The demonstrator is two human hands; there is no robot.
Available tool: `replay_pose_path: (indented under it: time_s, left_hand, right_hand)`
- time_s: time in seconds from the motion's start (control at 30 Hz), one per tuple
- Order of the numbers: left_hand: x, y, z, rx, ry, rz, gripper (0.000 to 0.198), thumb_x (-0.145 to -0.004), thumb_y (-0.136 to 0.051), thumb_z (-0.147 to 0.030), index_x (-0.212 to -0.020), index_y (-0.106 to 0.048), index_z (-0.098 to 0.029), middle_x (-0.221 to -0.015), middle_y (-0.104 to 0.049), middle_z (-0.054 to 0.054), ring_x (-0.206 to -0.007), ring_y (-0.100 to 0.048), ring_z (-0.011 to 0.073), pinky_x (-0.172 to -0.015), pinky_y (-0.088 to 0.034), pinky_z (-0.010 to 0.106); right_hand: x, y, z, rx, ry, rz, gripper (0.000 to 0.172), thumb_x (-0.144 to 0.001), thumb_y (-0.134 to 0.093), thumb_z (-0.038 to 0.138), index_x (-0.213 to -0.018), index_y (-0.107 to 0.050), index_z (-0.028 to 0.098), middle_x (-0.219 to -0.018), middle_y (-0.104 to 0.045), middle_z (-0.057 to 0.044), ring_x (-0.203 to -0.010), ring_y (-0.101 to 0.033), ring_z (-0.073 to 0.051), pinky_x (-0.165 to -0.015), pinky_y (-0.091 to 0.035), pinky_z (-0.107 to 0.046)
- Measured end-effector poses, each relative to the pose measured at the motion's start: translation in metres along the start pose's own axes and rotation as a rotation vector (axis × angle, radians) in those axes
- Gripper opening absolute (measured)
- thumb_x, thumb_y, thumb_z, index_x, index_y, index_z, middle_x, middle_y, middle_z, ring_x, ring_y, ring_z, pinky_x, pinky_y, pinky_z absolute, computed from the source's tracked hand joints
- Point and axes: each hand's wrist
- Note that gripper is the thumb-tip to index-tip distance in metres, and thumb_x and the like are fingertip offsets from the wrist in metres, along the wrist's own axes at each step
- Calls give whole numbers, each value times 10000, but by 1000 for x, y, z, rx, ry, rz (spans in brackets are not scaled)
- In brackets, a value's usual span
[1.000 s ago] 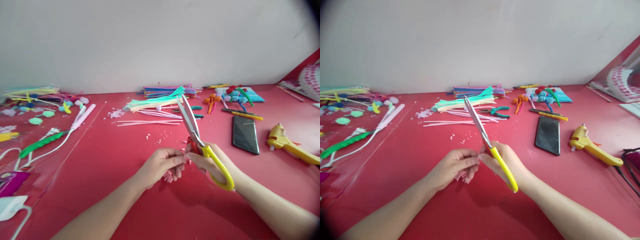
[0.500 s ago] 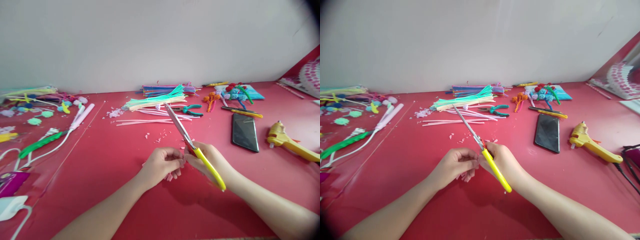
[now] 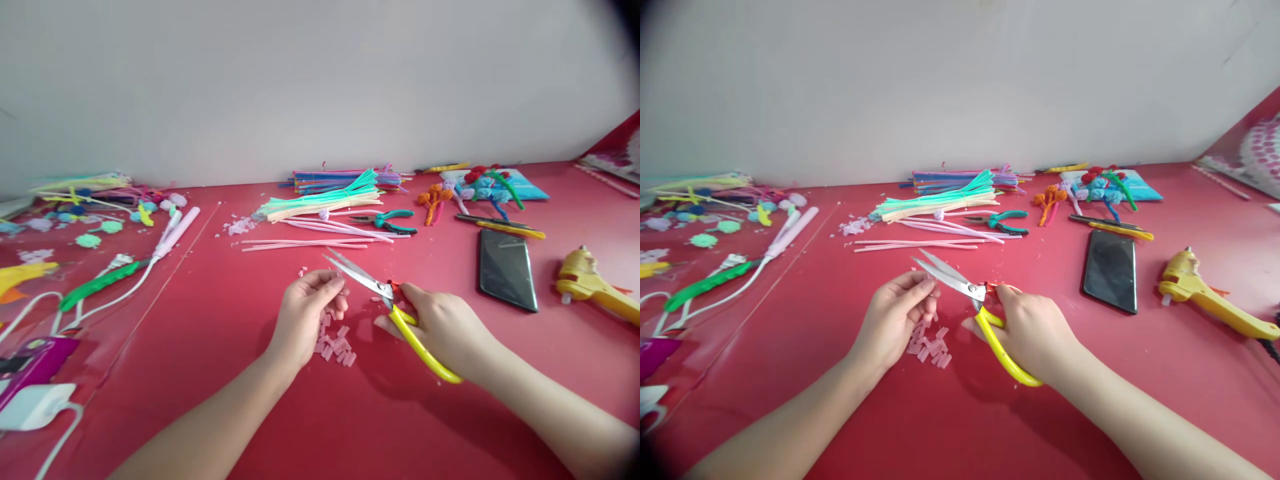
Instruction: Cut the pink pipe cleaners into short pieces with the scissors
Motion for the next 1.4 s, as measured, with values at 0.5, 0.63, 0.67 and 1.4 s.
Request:
replay_pose_path:
  time_s: [0.5,0.63,0.67,1.4]
  left_hand:
    - [-2,4,-3,76,-52,-65,87,-723,-552,-218,-722,-560,-132,-574,-498,-17,-507,-479,61,-457,-389,178]
    - [-3,5,-2,102,-50,-71,91,-704,-569,-225,-713,-565,-135,-591,-518,-12,-499,-477,60,-451,-386,180]
    - [-3,5,-2,104,-50,-73,90,-701,-571,-225,-710,-564,-136,-592,-520,-12,-497,-477,59,-449,-385,179]
    - [-2,4,-5,89,-52,-49,83,-713,-562,-222,-708,-554,-139,-567,-497,-22,-490,-466,56,-441,-377,170]
  right_hand:
    - [5,-14,0,99,64,33,281,-739,-397,492,-682,-377,218,-519,-533,16,-424,-487,-140,-418,-176,-231]
    - [5,-14,-1,92,72,20,284,-738,-398,488,-668,-381,213,-490,-519,15,-399,-470,-129,-411,-168,-230]
    - [5,-14,-1,89,76,18,285,-738,-397,488,-668,-383,212,-487,-516,14,-397,-468,-127,-410,-168,-230]
    - [7,-14,-2,57,98,27,279,-756,-384,476,-662,-363,215,-480,-493,20,-391,-445,-118,-417,-169,-233]
Point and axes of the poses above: each hand's wrist, its own x-axis away from the middle knuckle, its own y-axis out of the back of the hand, z = x × y
